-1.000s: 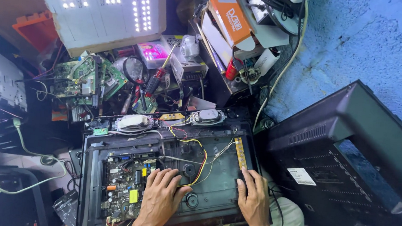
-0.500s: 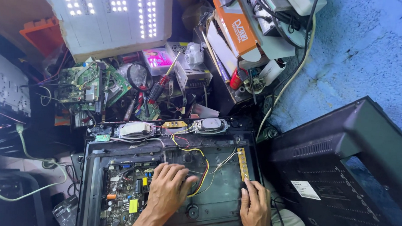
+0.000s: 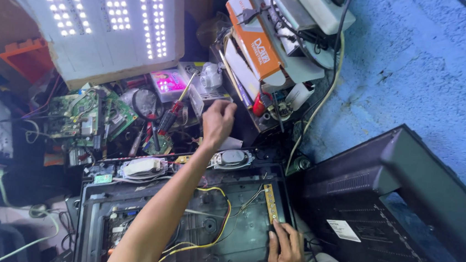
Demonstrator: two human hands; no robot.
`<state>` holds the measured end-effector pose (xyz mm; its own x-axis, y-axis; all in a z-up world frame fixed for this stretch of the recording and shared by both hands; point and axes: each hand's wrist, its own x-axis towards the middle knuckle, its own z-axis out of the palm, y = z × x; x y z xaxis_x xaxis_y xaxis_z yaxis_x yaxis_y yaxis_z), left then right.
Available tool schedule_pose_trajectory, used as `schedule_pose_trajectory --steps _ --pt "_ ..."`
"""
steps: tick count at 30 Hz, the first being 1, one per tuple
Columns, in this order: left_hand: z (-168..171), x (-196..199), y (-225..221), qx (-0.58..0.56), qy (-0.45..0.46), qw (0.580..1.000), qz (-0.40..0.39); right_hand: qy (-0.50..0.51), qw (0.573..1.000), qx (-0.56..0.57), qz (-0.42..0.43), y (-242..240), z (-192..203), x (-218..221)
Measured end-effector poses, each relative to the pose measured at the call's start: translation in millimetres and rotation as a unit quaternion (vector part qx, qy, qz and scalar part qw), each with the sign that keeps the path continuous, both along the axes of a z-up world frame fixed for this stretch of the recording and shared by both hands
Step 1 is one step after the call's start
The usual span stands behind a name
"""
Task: Repairing a television by removing the back cover and inspecting internal components
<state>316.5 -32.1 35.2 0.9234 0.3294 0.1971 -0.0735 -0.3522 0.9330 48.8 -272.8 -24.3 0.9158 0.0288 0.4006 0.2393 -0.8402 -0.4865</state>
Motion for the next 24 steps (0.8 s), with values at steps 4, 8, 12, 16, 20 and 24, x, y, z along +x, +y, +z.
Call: schedule_pose_trajectory --steps 4,8,12,16,20,24 --pt "-7 58 7 -0.07 0.132 0.987 0.05 -0.003 1.0 0.002 -0.009 -2 -7 2" --pt "-4 76 3 -0.142 0.163 0.976 0.033 0.006 0.999 0.0 -0.032 -5 -20 1" --pt "-13 87 -2 -0.183 0.184 0.966 0.018 -0.01 1.0 0.007 -0.014 -8 -24 4" --pt "-20 91 -2 -0.237 0.18 0.954 0.028 -0.016 1.0 0.01 -0.018 -10 -30 3" --pt "-26 100 0 -0.239 0.173 0.955 0.028 -0.026 0.999 0.025 -0.025 -9 -32 3" --pt "-18 102 1 -0.184 0.167 0.968 0.026 -0.008 1.0 0.008 -0.023 -8 -28 3"
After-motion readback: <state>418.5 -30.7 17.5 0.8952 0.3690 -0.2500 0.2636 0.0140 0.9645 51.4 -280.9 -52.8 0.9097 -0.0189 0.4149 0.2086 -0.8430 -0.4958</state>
